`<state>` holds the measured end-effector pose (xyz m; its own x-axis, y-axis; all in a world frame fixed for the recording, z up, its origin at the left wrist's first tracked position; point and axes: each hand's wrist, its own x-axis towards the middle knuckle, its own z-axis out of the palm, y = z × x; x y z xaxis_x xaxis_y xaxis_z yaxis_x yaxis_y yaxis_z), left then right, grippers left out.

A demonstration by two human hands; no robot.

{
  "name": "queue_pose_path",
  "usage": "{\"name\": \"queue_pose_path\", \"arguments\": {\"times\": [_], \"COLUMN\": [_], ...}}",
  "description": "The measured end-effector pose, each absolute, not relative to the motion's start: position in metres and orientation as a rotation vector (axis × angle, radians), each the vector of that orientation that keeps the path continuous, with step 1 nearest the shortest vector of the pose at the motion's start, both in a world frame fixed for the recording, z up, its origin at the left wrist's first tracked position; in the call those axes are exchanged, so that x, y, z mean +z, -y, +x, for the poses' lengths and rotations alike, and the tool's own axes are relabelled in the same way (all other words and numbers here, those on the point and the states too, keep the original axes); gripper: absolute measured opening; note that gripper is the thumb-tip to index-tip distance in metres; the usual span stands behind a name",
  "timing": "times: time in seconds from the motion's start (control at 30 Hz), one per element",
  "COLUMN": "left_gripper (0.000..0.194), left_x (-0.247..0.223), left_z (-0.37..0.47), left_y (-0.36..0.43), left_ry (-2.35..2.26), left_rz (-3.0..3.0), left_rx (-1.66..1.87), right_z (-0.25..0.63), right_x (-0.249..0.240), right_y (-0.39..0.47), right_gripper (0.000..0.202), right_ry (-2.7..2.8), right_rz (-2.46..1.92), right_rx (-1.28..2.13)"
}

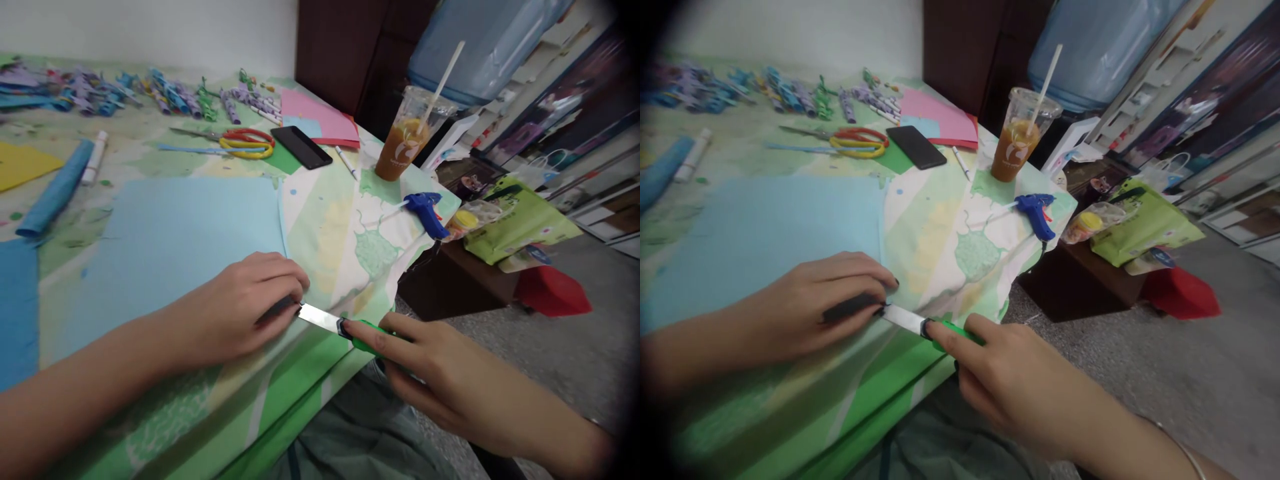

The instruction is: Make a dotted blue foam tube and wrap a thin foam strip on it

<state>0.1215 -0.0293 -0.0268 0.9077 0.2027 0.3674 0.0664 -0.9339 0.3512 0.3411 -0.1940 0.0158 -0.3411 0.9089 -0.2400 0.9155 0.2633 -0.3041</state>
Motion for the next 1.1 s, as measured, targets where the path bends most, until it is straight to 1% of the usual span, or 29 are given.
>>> {"name": "queue_pose_path", "arguments": {"times": [0.1, 0.3, 0.63, 1.1], "left_gripper": [0.011, 0.017, 0.012, 0.015], "left_x": [-0.026, -0.03, -0.039, -0.036], "left_z": [0.122, 0.127, 0.128, 0.13], "left_y": [0.03, 0.03, 0.028, 0.029], "left_ry": [-0.213, -0.167, -0.232, -0.245], "left_rz": [2.772, 2.82, 2.706, 2.719], "left_rx": [0.578, 0.604, 0.656, 0.624], "right_z": [0.342, 0.342, 0.343, 0.338], "right_x": [0.016, 0.016, 0.015, 0.016], "right_y": [0.192, 0.191, 0.194, 0.198], "right_gripper": [0.054, 0.054, 0.055, 0.054], "right_ry": [-2.481, -2.483, -2.493, -2.414], "right_rz": [1.774, 1.769, 1.793, 1.763], "right_rx": [-0.603, -0.586, -0.582, -0.515]}}
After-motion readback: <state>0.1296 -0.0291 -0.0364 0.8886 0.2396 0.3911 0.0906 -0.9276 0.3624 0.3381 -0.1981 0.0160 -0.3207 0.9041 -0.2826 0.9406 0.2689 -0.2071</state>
